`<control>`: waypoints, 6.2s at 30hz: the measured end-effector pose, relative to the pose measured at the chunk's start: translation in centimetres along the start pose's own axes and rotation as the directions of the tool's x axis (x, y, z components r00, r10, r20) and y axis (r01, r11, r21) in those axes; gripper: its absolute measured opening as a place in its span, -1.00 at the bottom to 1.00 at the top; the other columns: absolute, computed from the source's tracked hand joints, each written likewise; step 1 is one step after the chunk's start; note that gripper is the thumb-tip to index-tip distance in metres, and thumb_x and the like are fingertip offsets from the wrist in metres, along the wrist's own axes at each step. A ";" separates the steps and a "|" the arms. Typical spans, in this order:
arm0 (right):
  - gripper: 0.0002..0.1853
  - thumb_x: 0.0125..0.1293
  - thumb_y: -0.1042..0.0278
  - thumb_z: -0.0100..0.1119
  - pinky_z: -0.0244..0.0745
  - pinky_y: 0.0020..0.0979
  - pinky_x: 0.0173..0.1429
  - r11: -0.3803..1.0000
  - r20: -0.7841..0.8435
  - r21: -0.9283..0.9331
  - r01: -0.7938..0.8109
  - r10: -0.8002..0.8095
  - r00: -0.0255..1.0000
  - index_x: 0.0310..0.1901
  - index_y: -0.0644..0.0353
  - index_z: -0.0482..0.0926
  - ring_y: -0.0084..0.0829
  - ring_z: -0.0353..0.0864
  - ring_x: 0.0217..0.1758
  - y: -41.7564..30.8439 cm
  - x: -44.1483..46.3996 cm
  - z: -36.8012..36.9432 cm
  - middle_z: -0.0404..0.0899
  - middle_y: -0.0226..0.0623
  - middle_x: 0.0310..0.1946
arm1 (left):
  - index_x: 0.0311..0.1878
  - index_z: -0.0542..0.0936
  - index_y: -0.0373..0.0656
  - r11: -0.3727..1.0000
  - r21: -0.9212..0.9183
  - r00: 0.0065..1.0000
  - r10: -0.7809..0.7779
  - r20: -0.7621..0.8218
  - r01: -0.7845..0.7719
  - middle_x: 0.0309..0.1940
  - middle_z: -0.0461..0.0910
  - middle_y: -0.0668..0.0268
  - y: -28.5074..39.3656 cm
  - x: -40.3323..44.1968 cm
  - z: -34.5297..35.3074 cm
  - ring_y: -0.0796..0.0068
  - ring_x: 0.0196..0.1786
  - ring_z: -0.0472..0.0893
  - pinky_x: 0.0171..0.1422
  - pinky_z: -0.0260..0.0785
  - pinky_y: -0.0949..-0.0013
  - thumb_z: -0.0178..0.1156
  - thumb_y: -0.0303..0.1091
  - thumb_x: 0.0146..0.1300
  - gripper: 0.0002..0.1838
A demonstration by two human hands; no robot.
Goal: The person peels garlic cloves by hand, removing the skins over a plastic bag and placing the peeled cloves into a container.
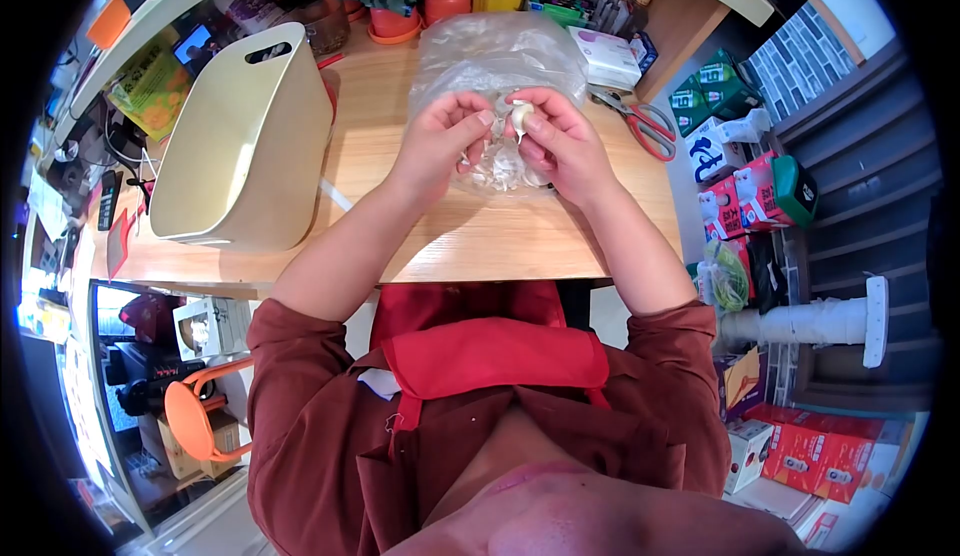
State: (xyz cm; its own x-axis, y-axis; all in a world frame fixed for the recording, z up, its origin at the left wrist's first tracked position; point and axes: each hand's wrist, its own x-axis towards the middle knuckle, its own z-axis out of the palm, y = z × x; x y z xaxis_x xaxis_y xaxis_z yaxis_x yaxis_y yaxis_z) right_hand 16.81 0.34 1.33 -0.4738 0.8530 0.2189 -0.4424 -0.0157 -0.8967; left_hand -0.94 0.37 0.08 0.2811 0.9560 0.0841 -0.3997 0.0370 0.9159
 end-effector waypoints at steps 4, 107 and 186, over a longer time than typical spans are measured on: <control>-0.70 0.29 0.33 0.04 0.05 -0.70 -0.53 0.991 0.025 0.029 -0.130 0.129 0.991 0.01 0.22 0.38 -0.73 0.17 -0.56 -0.2 0.0 -0.4 0.39 -0.44 -0.43 | -0.12 0.48 -0.20 0.951 0.212 0.973 0.229 0.017 -0.228 -0.43 0.45 0.40 0.2 -0.4 0.5 0.67 -0.51 0.38 -0.48 0.20 0.61 0.17 -0.45 0.15 -0.78; -0.73 0.35 0.14 -0.05 0.08 -0.67 -0.54 0.996 -0.141 0.030 -0.080 0.084 0.986 -0.13 0.17 0.44 -0.72 0.21 -0.58 1.6 0.5 0.8 0.42 -0.43 -0.50 | -0.46 0.39 -0.16 0.910 0.386 0.963 0.226 -0.148 -0.154 -0.64 0.36 0.45 -1.5 -0.3 1.8 0.73 -0.64 0.26 -0.57 0.10 0.60 -0.05 -0.34 0.33 -0.78; -0.81 0.27 0.37 0.07 0.33 -0.62 -0.37 0.865 -0.125 -0.502 0.016 -0.091 0.988 -0.12 0.22 0.53 -0.66 0.42 -0.47 1.1 0.3 -0.1 0.51 -0.47 -0.44 | -0.32 0.50 -0.22 0.775 0.620 0.992 0.090 0.084 -0.123 -0.53 0.44 0.43 -0.2 0.2 0.0 0.70 -0.56 0.38 -0.49 0.21 0.62 -0.02 -0.28 0.32 -0.78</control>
State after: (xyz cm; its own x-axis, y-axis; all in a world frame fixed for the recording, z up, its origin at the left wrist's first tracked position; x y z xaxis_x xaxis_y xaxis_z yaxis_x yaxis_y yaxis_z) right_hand 16.26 0.56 0.41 -0.3326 0.9095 0.2494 -0.0081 0.2617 -0.9651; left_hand -0.77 0.58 -0.05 0.3161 0.9276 0.1990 0.1966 -0.2692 0.9428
